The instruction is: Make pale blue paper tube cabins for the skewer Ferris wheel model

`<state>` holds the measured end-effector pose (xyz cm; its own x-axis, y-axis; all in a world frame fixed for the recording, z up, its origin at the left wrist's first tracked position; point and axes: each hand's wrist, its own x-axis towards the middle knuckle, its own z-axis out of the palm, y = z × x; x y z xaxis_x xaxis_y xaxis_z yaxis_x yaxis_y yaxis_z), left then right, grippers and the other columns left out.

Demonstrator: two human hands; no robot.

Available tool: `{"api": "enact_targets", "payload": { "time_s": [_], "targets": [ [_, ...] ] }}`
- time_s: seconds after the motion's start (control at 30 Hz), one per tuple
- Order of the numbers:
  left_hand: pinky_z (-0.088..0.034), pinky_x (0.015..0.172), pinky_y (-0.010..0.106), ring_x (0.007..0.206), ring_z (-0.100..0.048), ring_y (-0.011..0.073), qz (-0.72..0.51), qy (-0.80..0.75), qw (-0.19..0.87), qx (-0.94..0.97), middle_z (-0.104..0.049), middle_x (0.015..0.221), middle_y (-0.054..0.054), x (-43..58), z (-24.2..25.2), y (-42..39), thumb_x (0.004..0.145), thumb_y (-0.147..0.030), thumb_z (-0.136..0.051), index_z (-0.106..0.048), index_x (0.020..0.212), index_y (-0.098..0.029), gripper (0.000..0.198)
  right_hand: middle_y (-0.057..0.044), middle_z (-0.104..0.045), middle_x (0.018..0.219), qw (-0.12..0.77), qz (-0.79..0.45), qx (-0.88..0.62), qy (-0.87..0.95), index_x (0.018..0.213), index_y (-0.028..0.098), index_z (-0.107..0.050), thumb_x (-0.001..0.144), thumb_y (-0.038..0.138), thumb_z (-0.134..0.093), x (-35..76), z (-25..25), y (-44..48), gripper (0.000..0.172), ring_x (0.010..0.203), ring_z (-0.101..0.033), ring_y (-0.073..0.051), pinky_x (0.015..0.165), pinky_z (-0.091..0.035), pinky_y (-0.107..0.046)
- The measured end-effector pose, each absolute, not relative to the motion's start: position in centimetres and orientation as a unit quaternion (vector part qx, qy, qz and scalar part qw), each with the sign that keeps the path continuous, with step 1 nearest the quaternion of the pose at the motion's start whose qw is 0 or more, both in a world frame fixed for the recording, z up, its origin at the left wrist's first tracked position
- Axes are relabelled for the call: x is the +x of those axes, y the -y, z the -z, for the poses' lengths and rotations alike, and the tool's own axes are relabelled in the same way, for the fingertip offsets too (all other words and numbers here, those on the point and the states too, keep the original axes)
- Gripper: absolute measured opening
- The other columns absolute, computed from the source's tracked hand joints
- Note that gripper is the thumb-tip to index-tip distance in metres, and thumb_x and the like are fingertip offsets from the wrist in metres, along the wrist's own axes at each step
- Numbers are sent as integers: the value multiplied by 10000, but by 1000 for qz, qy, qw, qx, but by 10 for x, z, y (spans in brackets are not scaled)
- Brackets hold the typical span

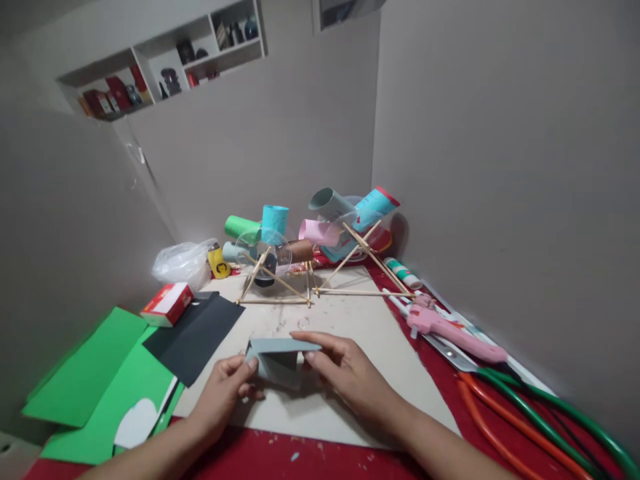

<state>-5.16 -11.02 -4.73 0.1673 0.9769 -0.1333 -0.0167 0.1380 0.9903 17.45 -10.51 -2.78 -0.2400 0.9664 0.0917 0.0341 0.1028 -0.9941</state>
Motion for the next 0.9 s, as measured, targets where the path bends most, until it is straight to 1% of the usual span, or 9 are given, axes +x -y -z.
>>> {"api": "enact_targets", "payload": {
  "time_s": [0.07, 0.13, 0.2, 0.33, 0.47, 0.63, 0.73, 0.83, 0.9],
  "targets": [
    [-460, 564, 213, 550, -523, 93, -426, -483, 588, 489, -586, 641, 35, -52, 46, 111, 683, -595, -713, -640, 669, -88, 512, -60, -677, 737, 451, -518, -412, 599, 1143, 176, -699, 815, 543, -541, 177, 25, 110, 517, 573, -541, -161, 561, -452, -282],
    [-459, 563, 202, 519, -522, 80, -424, -484, 600, 475, -598, 615, 32, -52, 45, 111, 696, -570, -715, -643, 657, -90, 487, -36, -622, 623, 444, -521, -420, 596, 1151, 186, -699, 841, 632, -460, 178, 25, 113, 594, 513, -512, -152, 515, -431, -274],
    [-470, 567, 202, 533, -539, 85, -425, -480, 610, 466, -617, 628, 42, -52, 42, 111, 705, -549, -717, -651, 661, -91, 465, -13, -574, 562, 435, -513, -447, 590, 1142, 200, -707, 844, 657, -451, 176, 27, 115, 603, 479, -473, -137, 478, -397, -257],
    [-493, 577, 214, 628, -598, 122, -424, -459, 635, 453, -651, 738, 69, -50, 39, 113, 703, -502, -734, -672, 767, -94, 417, -23, -644, 684, 429, -485, -482, 590, 1131, 210, -712, 790, 593, -596, 169, 31, 116, 525, 496, -459, -117, 460, -379, -243],
    [-499, 581, 217, 649, -585, 123, -430, -455, 641, 445, -628, 750, 55, -49, 38, 116, 689, -468, -747, -668, 753, -102, 380, 8, -582, 577, 435, -493, -485, 576, 1220, 193, -655, 757, 544, -654, 164, 33, 117, 581, 473, -448, -117, 431, -363, -237],
    [-493, 584, 209, 647, -535, 107, -440, -456, 608, 478, -604, 729, 31, -51, 41, 117, 720, -492, -708, -690, 719, -114, 378, 39, -523, 596, 463, -512, -471, 550, 1244, 176, -613, 712, 467, -729, 157, 35, 116, 617, 494, -463, -108, 441, -373, -227],
    [-498, 589, 222, 622, -532, 105, -447, -454, 614, 466, -605, 687, 26, -51, 42, 116, 695, -536, -713, -694, 706, -112, 424, 45, -522, 609, 467, -527, -474, 529, 1272, 187, -576, 710, 449, -747, 155, 39, 113, 644, 495, -464, -105, 433, -378, -216],
    [-504, 580, 231, 601, -567, 109, -454, -442, 633, 445, -628, 694, 35, -50, 43, 116, 659, -553, -738, -686, 720, -104, 456, 41, -544, 619, 471, -539, -480, 507, 1245, 192, -579, 709, 444, -760, 155, 43, 109, 619, 469, -449, -88, 399, -328, -187],
    [-511, 581, 236, 638, -607, 129, -457, -433, 643, 436, -647, 726, 46, -50, 43, 116, 649, -532, -757, -683, 752, -106, 444, 42, -557, 616, 477, -551, -481, 487, 1185, 196, -593, 688, 445, -780, 156, 45, 107, 586, 448, -441, -77, 383, -296, -169]
  ]
}}
